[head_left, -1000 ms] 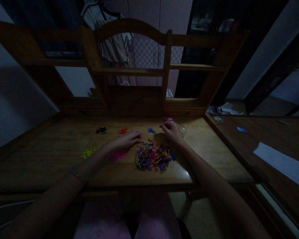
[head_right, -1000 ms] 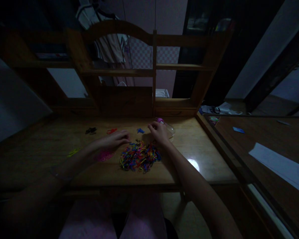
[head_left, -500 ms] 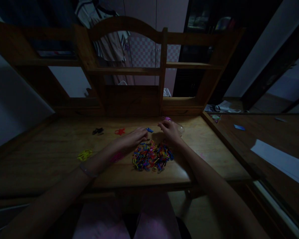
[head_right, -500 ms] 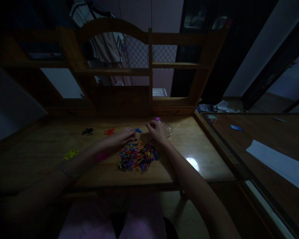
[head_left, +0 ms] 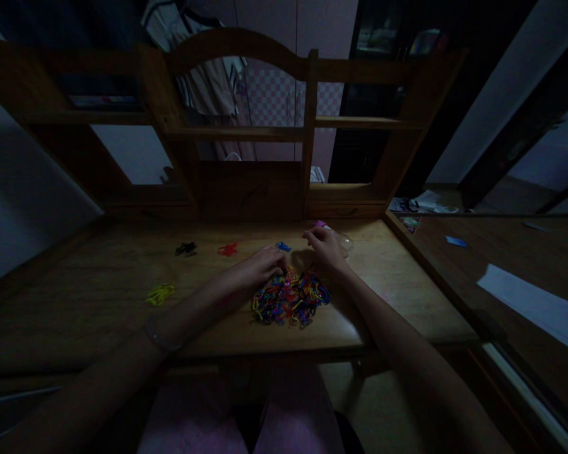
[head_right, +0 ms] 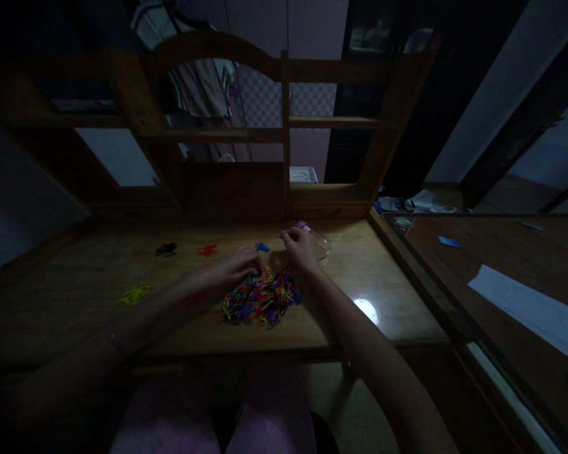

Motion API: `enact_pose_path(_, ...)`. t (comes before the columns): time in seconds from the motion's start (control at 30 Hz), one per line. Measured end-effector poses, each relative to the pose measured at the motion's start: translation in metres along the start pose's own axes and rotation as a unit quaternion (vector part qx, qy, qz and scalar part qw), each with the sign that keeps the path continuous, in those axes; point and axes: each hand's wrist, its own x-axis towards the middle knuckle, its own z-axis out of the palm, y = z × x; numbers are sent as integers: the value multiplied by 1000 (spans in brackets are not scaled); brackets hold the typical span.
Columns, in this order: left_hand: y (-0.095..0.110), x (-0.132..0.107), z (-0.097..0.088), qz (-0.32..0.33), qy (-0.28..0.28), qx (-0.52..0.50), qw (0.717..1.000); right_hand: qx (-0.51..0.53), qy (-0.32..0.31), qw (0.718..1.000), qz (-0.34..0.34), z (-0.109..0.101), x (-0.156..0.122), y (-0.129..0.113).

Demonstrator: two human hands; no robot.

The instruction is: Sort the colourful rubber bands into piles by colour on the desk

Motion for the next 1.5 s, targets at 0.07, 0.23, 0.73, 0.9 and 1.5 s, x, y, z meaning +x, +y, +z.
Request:
enact_pose_path(0.07,-2,3,5,1,-1,19,1000,9,-3,1000,-4,1,0,0)
enact_pose_path(0.23,1,1,5,6,3,4,1000,27,-5,1000,-7,1,-2,-4)
enact_pose_path(0.73,-2,5,-5,52,28,-64,996,42,-3,999,2,3,-1,-1)
enact_pose_path(0.9,11,35,0,104,44,-76,991,68,0,998,11,1,0,-3)
enact_pose_path(1.5,11,57,1,130,7,-35,991,217,32,972,90,-10,14,13)
